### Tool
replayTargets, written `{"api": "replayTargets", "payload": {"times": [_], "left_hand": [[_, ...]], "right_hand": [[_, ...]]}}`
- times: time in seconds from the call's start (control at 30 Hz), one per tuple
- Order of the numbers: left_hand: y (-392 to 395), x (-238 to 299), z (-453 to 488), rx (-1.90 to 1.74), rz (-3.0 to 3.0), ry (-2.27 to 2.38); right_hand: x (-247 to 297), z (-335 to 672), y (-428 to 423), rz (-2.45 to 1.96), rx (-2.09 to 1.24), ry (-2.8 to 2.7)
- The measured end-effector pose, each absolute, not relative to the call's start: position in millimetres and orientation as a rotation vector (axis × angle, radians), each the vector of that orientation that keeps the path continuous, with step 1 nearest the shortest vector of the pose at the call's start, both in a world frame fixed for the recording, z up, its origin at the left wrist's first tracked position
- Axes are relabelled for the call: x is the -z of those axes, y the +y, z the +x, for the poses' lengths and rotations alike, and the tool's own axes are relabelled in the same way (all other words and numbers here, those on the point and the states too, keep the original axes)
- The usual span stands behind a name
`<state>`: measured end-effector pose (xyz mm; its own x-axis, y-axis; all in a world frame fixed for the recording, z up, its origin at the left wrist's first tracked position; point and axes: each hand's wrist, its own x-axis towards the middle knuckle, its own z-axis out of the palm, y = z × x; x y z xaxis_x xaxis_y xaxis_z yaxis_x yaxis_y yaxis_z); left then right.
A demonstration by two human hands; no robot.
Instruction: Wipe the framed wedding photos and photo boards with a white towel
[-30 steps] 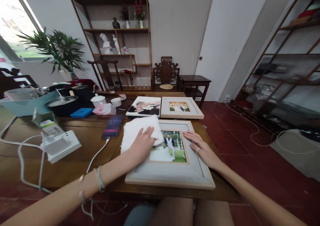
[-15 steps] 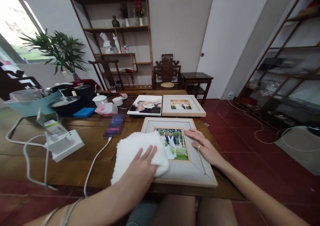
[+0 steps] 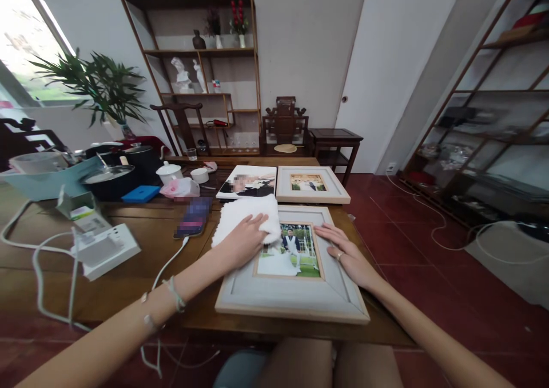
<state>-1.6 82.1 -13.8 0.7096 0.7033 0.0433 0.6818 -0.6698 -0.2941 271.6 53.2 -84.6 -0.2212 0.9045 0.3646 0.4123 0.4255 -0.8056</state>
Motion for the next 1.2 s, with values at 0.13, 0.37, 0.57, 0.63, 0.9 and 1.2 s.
{"api": "replayTargets", "payload": {"times": [0.13, 0.37, 0.57, 0.63, 0.9, 1.2], "left_hand": [[22.9, -1.3, -0.5, -0.346, -2.730, -1.023], [-42.7, 9.9, -8.7, -0.314, -2.827, -0.993], [16.3, 9.9, -1.7, -0.207, -2.759, -1.155], [47.3, 10.6, -1.1, -0.123, -2.691, -1.214], [96.1, 15.3, 5.5, -0.049, -2.672, -1.039], [-14.0, -12.8, 3.9, -0.230, -2.899, -0.809]], "right_hand": [[85.4, 271.5, 53.4, -1.125, -0.700, -1.813], [84.5, 271.4, 52.4, -1.136, -0.712, -1.825], [83.2, 271.6, 51.7, -1.115, -0.704, -1.838], [83.0, 271.8, 51.7, -1.122, -0.704, -1.840], [84.4, 272.1, 52.9, -1.138, -0.698, -1.833], [84.5, 271.0, 52.9, -1.135, -0.685, -1.821]]}}
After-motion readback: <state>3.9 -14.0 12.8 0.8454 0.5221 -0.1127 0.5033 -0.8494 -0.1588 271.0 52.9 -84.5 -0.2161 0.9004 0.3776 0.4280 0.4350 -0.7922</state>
